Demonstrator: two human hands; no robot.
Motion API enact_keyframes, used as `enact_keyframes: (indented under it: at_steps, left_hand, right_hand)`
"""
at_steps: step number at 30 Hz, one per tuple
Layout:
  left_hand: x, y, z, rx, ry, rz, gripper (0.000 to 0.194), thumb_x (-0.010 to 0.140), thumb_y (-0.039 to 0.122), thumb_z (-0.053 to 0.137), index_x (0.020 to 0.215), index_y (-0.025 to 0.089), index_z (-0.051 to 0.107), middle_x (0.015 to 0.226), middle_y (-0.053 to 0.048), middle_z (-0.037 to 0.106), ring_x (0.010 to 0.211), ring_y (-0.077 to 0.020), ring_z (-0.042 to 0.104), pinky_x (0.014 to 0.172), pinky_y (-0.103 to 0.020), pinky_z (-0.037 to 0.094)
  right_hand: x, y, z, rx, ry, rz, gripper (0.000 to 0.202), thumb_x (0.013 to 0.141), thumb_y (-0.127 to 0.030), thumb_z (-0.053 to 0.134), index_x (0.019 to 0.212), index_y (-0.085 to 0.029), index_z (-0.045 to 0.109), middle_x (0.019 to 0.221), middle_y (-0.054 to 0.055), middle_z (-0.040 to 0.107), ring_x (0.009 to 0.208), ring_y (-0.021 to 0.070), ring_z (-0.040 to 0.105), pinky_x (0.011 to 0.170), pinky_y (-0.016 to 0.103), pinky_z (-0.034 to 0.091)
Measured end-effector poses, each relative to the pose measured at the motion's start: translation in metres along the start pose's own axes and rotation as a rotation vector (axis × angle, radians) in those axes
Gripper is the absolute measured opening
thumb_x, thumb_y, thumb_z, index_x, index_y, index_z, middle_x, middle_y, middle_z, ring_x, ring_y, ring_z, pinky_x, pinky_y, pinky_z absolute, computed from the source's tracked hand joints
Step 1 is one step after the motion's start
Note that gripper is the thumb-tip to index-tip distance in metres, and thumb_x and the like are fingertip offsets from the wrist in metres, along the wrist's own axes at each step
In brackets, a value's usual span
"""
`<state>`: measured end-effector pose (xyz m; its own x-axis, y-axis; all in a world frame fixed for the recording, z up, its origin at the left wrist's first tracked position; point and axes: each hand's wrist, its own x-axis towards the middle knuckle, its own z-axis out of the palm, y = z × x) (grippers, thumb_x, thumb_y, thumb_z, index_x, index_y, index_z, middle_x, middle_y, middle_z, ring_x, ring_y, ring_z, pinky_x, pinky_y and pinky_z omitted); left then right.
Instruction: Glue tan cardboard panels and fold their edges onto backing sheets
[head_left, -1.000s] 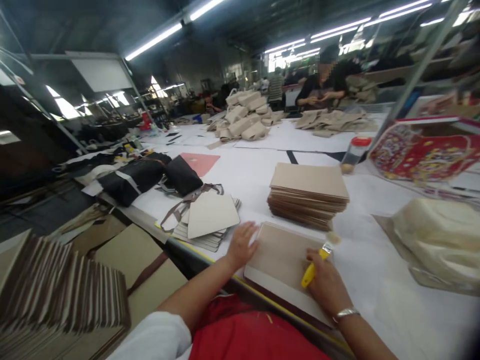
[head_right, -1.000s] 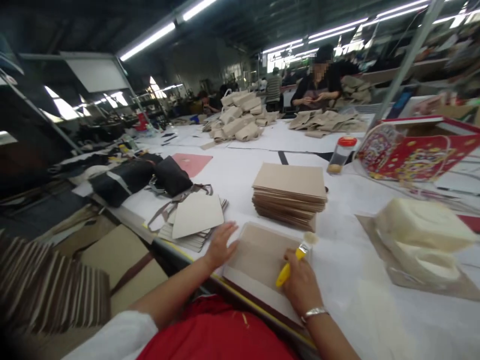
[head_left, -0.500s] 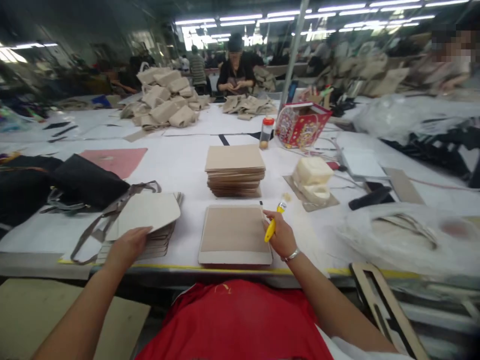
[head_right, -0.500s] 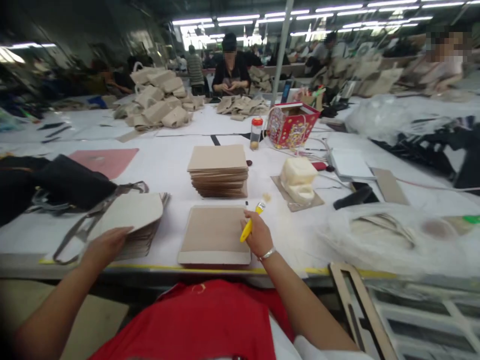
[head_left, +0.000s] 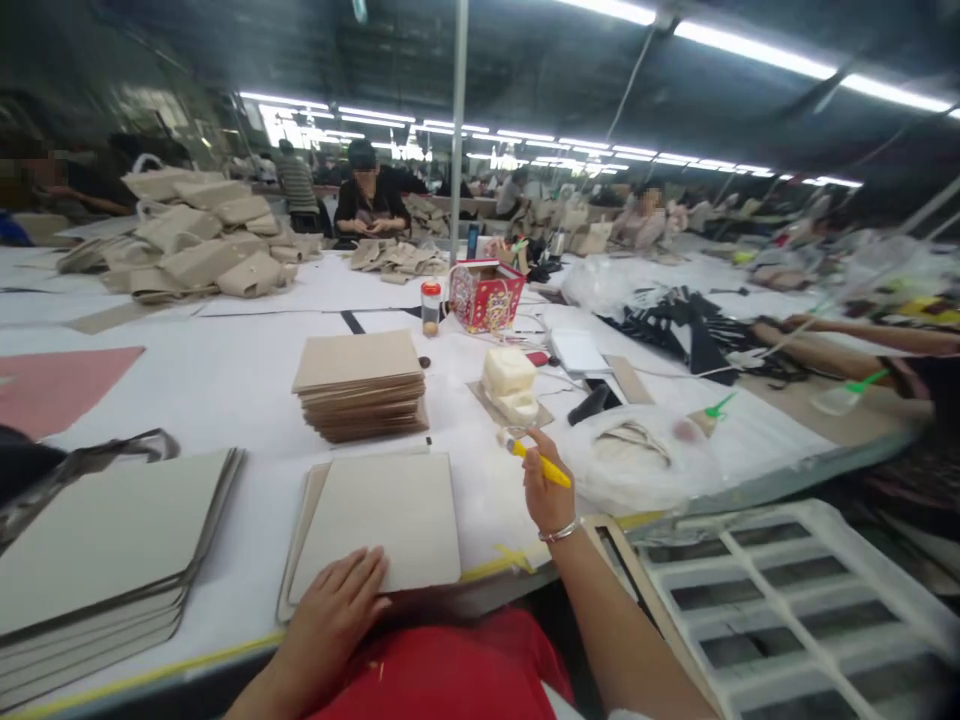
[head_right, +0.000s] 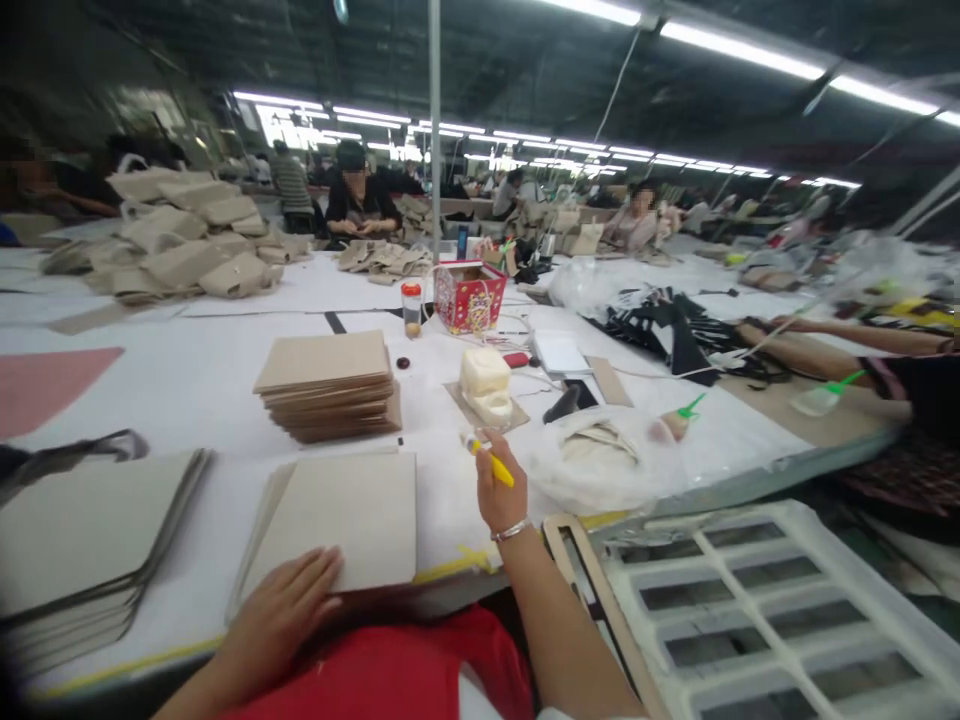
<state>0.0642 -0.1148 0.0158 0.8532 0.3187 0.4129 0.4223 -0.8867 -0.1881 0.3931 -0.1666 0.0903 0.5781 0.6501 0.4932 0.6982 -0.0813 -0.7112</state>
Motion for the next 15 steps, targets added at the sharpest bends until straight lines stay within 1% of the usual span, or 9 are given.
enact_keyframes:
  at_steps: [2, 4, 6, 8, 10, 12, 13, 15]
  left_hand:
    - [-0.004, -0.005, 0.006, 0.02, 0.011, -0.01, 0.039, 0.086, 0.044, 0.046, 0.113, 0.02, 0.061, 0.117, -0.009, 0.062, 0.101, -0.0246, 0.058, 0.082, -0.036, 0.049]
    - [-0.005, -0.012, 0.007, 0.033, 0.003, -0.038, 0.039, 0.084, 0.046, 0.049, 0.111, 0.022, 0.061, 0.113, -0.008, 0.064, 0.095, -0.0233, 0.06, 0.079, -0.035, 0.05]
    - [-0.002, -0.016, 0.005, 0.042, -0.023, -0.073, 0.036, 0.082, 0.045, 0.052, 0.11, 0.024, 0.061, 0.111, -0.006, 0.065, 0.092, -0.0222, 0.061, 0.077, -0.034, 0.051]
    - [0.003, -0.016, 0.003, 0.042, -0.038, -0.095, 0.036, 0.08, 0.046, 0.055, 0.11, 0.026, 0.061, 0.109, -0.005, 0.065, 0.091, -0.0214, 0.061, 0.076, -0.032, 0.052]
    - [0.008, -0.015, 0.0, 0.026, -0.015, -0.095, 0.041, 0.078, 0.05, 0.057, 0.111, 0.026, 0.059, 0.107, -0.005, 0.066, 0.09, -0.0213, 0.062, 0.075, -0.031, 0.053]
    - [0.009, -0.015, -0.004, -0.015, 0.053, -0.118, 0.048, 0.077, 0.054, 0.055, 0.114, 0.023, 0.057, 0.108, -0.007, 0.065, 0.092, -0.0217, 0.062, 0.075, -0.032, 0.054]
    - [0.007, -0.016, -0.005, -0.049, 0.099, -0.133, 0.046, 0.079, 0.053, 0.053, 0.113, 0.022, 0.057, 0.108, -0.008, 0.065, 0.093, -0.0214, 0.062, 0.076, -0.031, 0.054]
    - [-0.002, -0.024, -0.005, -0.145, 0.181, -0.165, 0.033, 0.083, 0.046, 0.05, 0.106, 0.023, 0.059, 0.1, -0.006, 0.066, 0.093, -0.0194, 0.062, 0.078, -0.03, 0.054]
  right_hand:
    - [0.026, 0.014, -0.014, -0.068, 0.066, 0.088, 0.042, 0.09, -0.046, 0.03, 0.098, -0.016, 0.059, 0.077, 0.006, 0.065, 0.062, 0.015, 0.061, 0.063, 0.028, 0.047]
    - [0.056, 0.029, -0.025, -0.113, 0.048, 0.208, 0.043, 0.089, -0.046, 0.032, 0.091, -0.016, 0.062, 0.071, 0.005, 0.065, 0.056, 0.014, 0.06, 0.058, 0.027, 0.047]
    - [0.087, 0.044, -0.028, -0.141, 0.003, 0.291, 0.041, 0.088, -0.045, 0.034, 0.093, -0.016, 0.062, 0.068, 0.004, 0.065, 0.053, 0.013, 0.06, 0.055, 0.025, 0.046]
    - [0.115, 0.056, -0.024, -0.171, -0.033, 0.327, 0.038, 0.087, -0.044, 0.038, 0.094, -0.015, 0.063, 0.066, 0.004, 0.065, 0.056, 0.0136, 0.061, 0.057, 0.025, 0.045]
    - [0.138, 0.065, -0.016, -0.211, -0.06, 0.337, 0.035, 0.085, -0.041, 0.044, 0.09, -0.013, 0.065, 0.061, 0.005, 0.064, 0.06, 0.016, 0.062, 0.061, 0.026, 0.045]
    - [0.154, 0.071, -0.01, -0.277, -0.077, 0.342, 0.032, 0.082, -0.038, 0.049, 0.085, -0.012, 0.067, 0.063, 0.008, 0.065, 0.069, 0.0191, 0.062, 0.065, 0.027, 0.044]
    - [0.161, 0.073, -0.007, -0.316, -0.082, 0.345, 0.031, 0.081, -0.038, 0.051, 0.084, -0.011, 0.067, 0.068, 0.011, 0.066, 0.075, 0.0205, 0.063, 0.067, 0.027, 0.043]
    - [0.172, 0.079, -0.005, -0.396, -0.092, 0.349, 0.034, 0.081, -0.039, 0.051, 0.082, -0.01, 0.068, 0.079, 0.014, 0.068, 0.084, 0.0225, 0.062, 0.07, 0.027, 0.042]
